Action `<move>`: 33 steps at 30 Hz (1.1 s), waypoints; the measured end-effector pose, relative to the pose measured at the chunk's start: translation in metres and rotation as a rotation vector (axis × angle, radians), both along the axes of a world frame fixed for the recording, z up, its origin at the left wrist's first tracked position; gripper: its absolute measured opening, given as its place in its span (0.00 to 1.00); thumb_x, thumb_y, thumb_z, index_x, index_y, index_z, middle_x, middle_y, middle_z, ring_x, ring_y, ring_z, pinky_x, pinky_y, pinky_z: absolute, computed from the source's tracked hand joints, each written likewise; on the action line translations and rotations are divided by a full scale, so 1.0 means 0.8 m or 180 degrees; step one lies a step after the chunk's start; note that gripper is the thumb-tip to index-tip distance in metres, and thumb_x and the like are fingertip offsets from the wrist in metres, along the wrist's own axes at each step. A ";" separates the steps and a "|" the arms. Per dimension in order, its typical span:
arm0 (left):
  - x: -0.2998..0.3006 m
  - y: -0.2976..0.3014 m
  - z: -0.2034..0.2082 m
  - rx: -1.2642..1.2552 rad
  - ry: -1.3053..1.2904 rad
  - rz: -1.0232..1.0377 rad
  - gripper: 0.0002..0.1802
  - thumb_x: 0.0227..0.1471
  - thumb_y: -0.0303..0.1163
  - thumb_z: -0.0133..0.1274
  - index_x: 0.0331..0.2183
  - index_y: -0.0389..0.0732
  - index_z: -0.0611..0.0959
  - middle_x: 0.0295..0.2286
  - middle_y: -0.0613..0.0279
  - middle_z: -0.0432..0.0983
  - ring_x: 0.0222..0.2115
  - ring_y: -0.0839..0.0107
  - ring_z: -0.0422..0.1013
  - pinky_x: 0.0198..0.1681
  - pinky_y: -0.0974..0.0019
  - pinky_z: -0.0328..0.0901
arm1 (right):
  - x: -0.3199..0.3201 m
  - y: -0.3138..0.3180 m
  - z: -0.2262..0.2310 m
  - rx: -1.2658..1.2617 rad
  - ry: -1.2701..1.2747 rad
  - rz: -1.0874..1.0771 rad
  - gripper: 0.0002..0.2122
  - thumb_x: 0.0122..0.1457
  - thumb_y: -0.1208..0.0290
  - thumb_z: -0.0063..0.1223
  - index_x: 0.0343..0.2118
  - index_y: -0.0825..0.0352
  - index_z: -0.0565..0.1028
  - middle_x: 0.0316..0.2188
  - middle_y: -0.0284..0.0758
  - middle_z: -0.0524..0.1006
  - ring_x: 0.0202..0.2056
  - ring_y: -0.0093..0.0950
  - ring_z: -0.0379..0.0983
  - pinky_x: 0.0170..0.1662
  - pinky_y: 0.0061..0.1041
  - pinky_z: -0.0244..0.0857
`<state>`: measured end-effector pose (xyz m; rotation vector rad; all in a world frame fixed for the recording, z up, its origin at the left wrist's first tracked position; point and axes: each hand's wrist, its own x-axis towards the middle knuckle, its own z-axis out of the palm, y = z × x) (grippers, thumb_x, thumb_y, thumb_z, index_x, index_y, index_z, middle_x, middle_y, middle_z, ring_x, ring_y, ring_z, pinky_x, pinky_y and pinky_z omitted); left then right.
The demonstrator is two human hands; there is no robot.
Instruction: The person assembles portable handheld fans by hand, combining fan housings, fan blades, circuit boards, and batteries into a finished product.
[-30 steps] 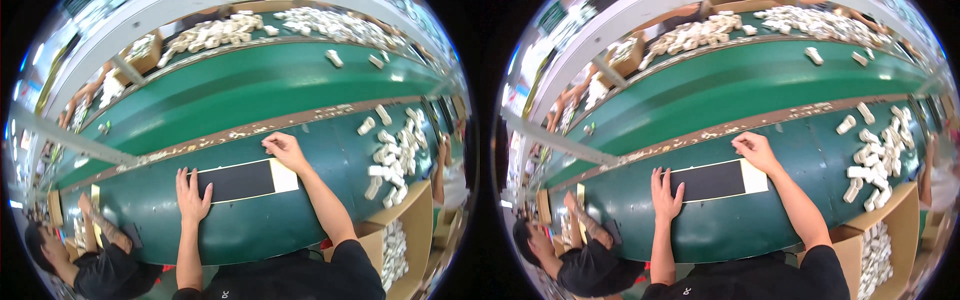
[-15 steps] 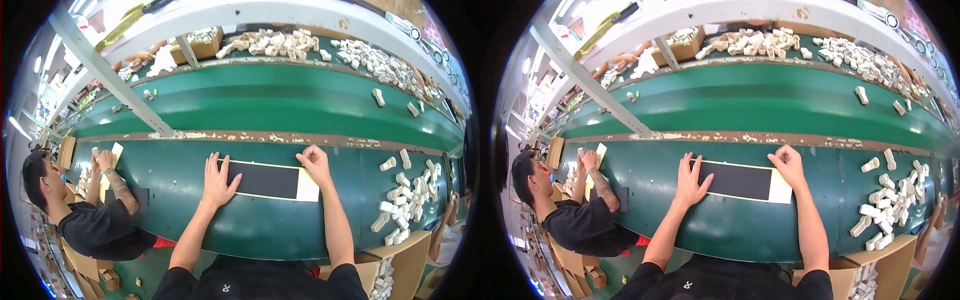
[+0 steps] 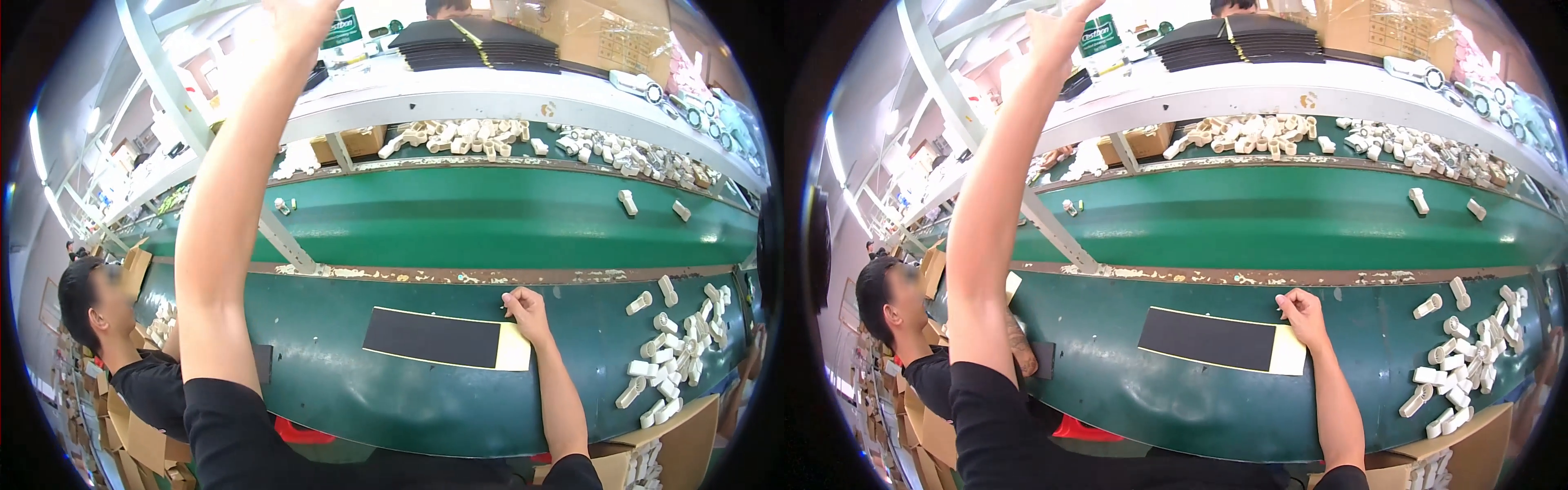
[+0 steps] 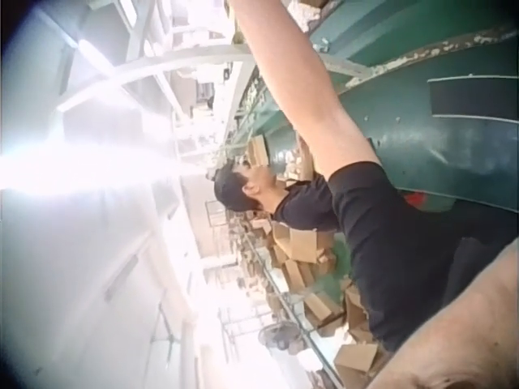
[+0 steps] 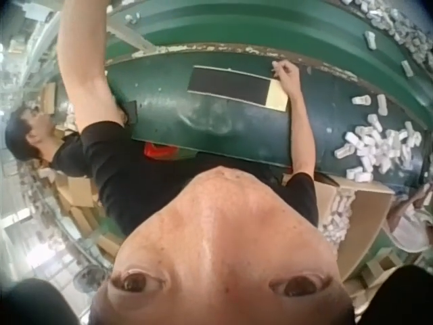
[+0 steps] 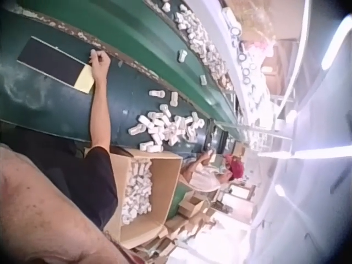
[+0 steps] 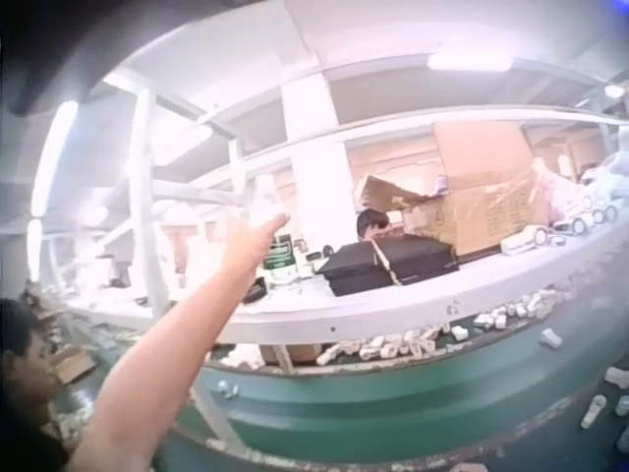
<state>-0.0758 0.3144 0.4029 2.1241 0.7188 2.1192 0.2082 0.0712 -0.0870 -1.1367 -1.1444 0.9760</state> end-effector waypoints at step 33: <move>-0.051 -0.452 -0.465 -0.1452 0.2493 0.0374 0.34 0.32 0.39 0.73 0.41 0.34 0.79 0.34 0.54 0.78 0.27 0.58 0.78 0.29 0.60 0.74 | -0.120 -0.135 0.199 0.1489 -0.3654 0.0576 0.25 0.60 0.43 0.56 0.19 0.63 0.69 0.19 0.33 0.67 0.22 0.32 0.69 0.26 0.33 0.64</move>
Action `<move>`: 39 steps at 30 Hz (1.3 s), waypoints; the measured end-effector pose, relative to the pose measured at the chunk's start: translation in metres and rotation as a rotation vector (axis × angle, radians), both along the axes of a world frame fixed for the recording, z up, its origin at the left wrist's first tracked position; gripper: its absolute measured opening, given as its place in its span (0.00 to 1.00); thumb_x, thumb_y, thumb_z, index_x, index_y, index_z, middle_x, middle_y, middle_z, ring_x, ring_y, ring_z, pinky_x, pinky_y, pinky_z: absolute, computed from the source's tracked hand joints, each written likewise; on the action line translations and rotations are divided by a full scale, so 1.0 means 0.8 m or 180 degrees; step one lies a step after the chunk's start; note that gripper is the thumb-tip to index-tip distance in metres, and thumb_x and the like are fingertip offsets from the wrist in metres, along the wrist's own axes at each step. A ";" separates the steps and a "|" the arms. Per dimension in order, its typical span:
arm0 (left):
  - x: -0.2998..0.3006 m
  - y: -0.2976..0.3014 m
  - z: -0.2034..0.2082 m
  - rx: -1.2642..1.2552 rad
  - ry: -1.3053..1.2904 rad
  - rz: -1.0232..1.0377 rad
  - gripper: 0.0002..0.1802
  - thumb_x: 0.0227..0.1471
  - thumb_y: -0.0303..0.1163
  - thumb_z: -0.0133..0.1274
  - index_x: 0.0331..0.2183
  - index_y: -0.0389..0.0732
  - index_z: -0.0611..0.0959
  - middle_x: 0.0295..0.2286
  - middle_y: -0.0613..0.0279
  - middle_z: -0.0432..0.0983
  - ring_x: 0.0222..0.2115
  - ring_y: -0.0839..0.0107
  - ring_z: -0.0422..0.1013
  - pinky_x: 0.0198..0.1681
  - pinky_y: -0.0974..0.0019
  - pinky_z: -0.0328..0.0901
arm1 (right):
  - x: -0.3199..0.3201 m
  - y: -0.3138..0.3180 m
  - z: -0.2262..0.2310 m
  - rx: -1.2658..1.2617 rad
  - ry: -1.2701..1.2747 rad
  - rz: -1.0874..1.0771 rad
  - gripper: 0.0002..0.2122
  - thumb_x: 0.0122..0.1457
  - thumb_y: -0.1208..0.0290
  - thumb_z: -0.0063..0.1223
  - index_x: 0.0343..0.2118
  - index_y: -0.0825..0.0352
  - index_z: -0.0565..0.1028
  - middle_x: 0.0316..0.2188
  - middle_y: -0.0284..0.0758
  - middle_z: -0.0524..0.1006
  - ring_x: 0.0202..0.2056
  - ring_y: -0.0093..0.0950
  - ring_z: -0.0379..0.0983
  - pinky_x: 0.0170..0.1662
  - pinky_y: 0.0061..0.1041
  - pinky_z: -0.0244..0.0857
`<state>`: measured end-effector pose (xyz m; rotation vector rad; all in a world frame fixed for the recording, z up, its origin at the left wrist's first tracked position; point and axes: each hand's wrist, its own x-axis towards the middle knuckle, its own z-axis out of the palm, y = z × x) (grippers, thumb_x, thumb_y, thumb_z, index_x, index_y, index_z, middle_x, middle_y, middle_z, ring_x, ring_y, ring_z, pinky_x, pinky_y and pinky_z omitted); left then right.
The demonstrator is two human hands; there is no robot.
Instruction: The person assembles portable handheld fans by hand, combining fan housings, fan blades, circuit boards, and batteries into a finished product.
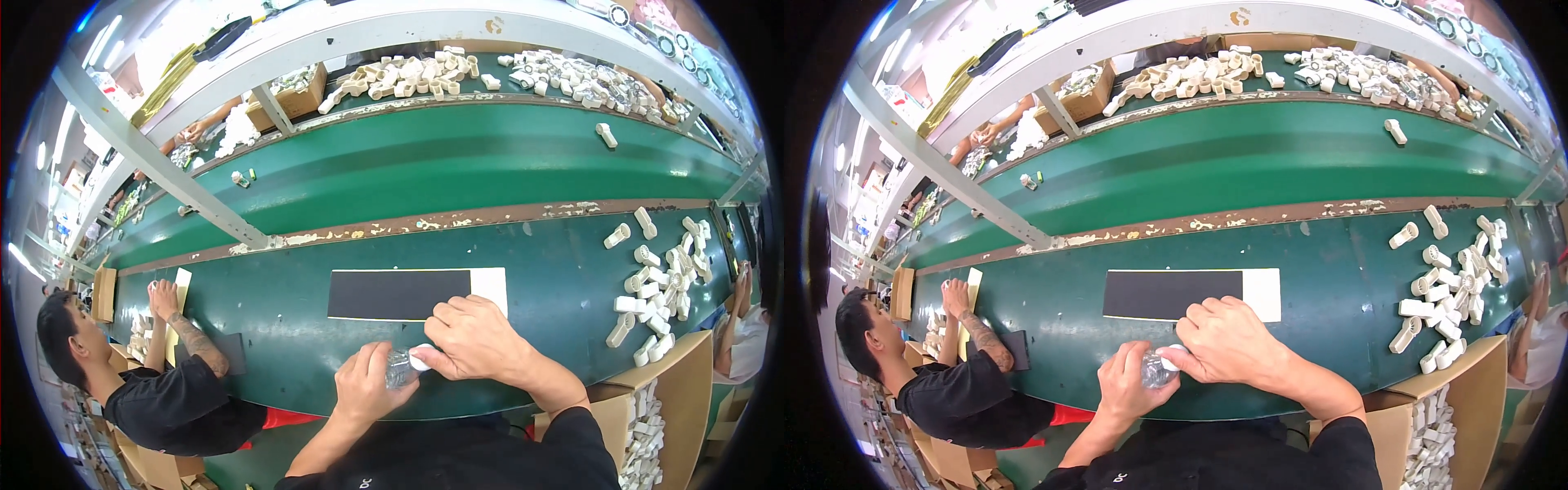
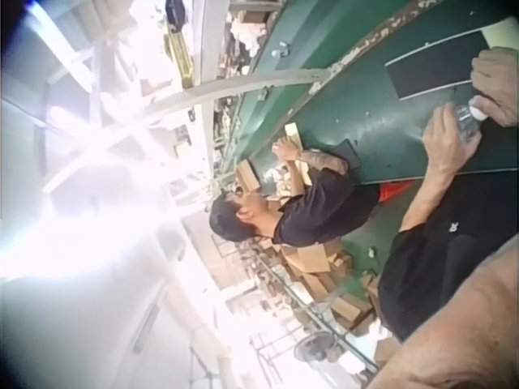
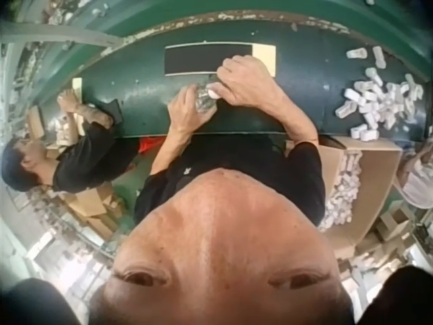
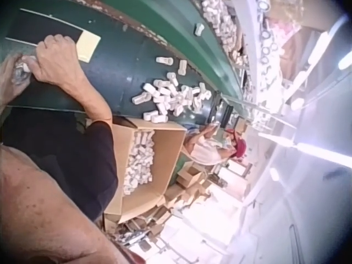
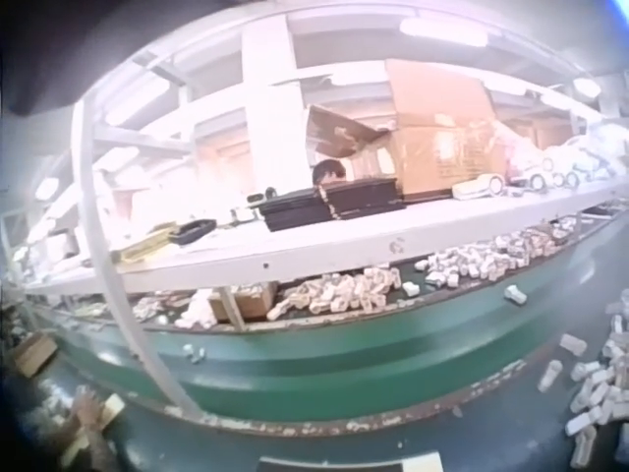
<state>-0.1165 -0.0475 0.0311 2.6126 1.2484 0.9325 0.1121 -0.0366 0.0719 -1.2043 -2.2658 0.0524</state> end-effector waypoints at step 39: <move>0.056 0.062 0.180 -0.0332 -0.0899 -0.2150 0.29 0.34 0.32 0.76 0.40 0.34 0.81 0.36 0.53 0.82 0.35 0.57 0.82 0.36 0.63 0.78 | 0.150 0.138 -0.178 -0.1917 0.5236 -0.0171 0.22 0.75 0.47 0.31 0.39 0.62 0.70 0.21 0.23 0.57 0.21 0.16 0.50 0.25 0.20 0.48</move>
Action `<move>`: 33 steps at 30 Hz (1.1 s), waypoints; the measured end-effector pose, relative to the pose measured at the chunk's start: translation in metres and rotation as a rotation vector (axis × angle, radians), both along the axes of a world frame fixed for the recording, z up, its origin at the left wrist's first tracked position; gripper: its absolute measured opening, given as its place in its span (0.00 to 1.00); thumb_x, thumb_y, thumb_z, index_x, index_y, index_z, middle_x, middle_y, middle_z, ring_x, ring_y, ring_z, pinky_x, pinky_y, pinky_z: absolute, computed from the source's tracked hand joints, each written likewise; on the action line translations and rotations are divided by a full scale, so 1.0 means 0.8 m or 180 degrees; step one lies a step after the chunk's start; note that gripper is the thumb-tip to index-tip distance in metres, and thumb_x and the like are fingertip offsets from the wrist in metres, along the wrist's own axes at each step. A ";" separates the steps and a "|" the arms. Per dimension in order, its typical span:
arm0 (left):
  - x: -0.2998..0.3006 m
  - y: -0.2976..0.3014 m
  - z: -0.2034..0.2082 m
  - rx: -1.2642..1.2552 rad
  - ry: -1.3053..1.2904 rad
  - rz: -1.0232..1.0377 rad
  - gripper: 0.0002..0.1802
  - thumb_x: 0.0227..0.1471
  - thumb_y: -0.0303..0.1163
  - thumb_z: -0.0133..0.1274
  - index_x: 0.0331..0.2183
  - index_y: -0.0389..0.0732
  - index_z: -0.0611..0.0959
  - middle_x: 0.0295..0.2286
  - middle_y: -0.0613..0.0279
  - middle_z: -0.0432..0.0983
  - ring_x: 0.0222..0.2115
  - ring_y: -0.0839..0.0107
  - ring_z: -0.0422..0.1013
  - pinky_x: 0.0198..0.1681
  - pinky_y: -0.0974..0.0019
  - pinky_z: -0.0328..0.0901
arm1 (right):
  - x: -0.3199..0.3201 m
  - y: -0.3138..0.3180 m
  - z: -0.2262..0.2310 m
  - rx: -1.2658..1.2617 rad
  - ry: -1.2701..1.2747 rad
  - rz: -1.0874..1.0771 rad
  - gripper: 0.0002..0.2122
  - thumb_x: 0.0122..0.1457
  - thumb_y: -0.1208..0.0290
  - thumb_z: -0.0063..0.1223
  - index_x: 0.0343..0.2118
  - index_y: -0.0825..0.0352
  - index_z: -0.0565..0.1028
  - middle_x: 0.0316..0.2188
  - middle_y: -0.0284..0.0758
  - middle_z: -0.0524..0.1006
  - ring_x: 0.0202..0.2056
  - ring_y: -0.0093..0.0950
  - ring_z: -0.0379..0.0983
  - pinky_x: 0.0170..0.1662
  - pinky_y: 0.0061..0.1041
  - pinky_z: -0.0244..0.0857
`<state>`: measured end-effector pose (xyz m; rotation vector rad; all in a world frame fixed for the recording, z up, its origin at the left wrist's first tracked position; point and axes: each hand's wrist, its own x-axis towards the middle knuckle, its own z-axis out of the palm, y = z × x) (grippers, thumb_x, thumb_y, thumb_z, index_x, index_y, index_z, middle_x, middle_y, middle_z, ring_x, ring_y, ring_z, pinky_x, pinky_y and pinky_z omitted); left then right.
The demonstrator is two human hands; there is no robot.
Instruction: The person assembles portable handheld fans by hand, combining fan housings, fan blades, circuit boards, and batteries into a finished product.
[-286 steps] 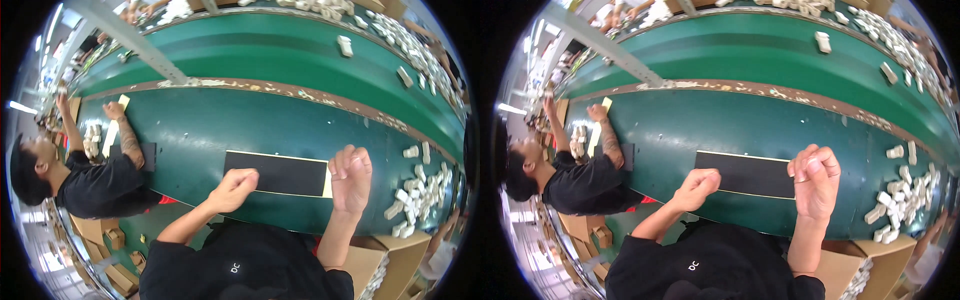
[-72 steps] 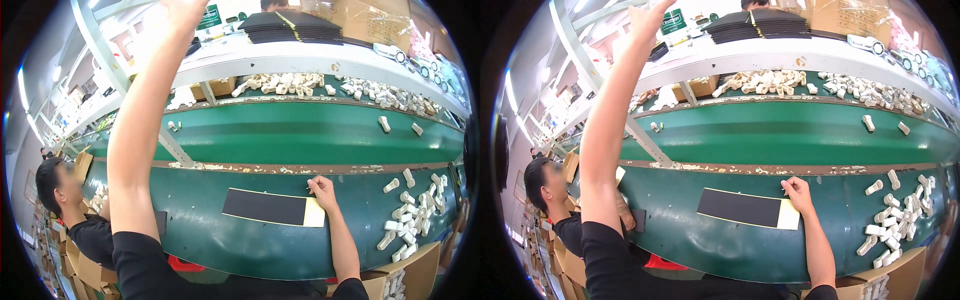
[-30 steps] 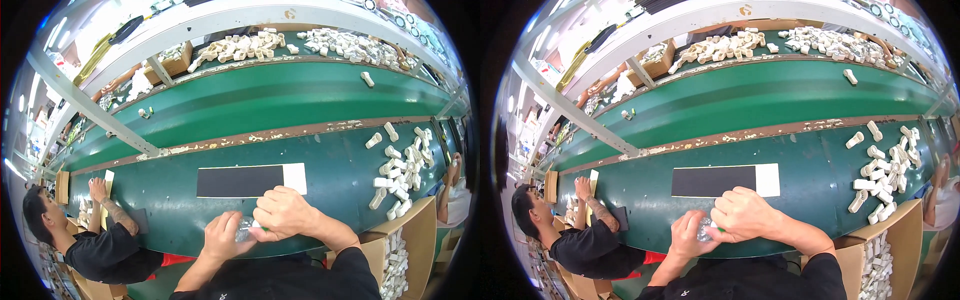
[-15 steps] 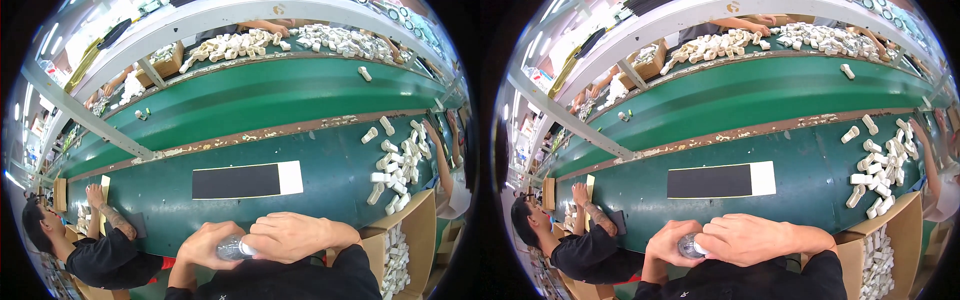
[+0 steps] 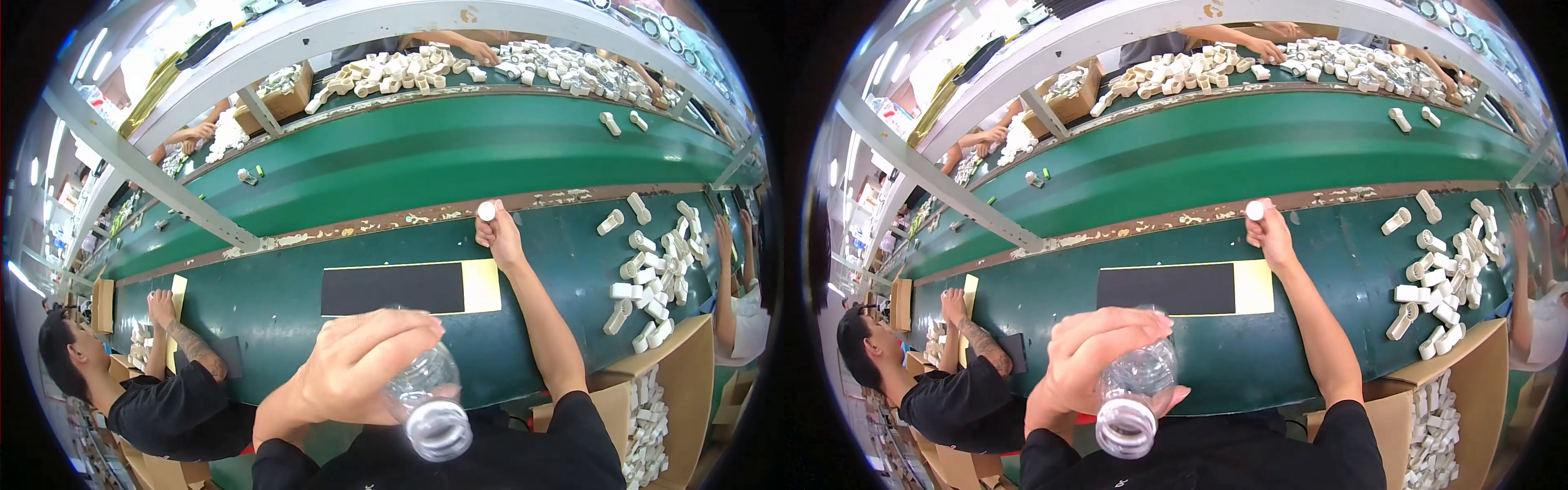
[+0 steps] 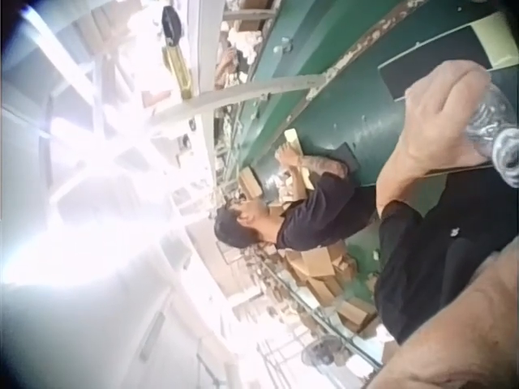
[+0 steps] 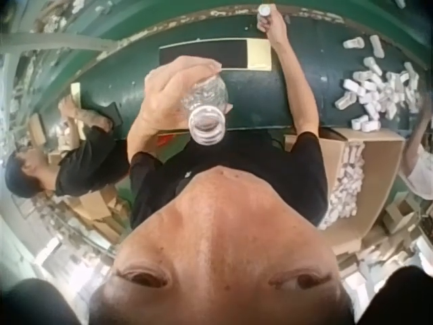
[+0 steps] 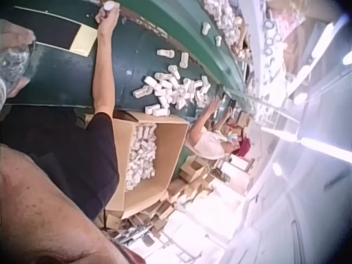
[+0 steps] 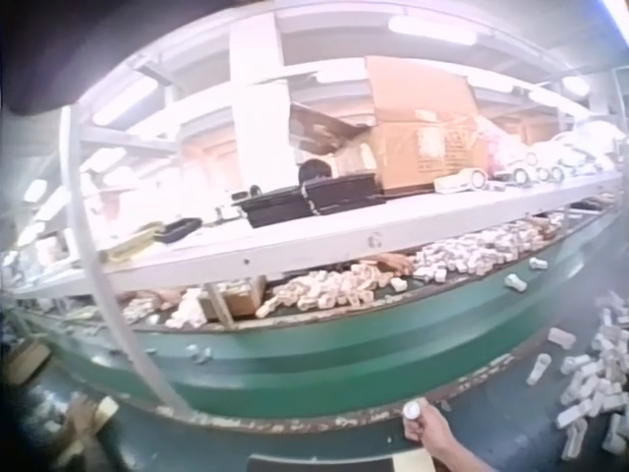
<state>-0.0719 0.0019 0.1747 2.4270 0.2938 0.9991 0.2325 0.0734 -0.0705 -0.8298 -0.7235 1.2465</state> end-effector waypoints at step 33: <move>0.005 0.022 0.104 0.3475 -0.1609 0.1616 0.23 0.41 0.22 0.67 0.41 0.49 0.81 0.41 0.67 0.85 0.31 0.71 0.58 0.22 0.75 0.54 | 0.025 0.008 -0.035 0.0000 0.0120 -0.0322 0.21 0.73 0.45 0.33 0.30 0.56 0.65 0.17 0.23 0.57 0.17 0.15 0.48 0.19 0.19 0.42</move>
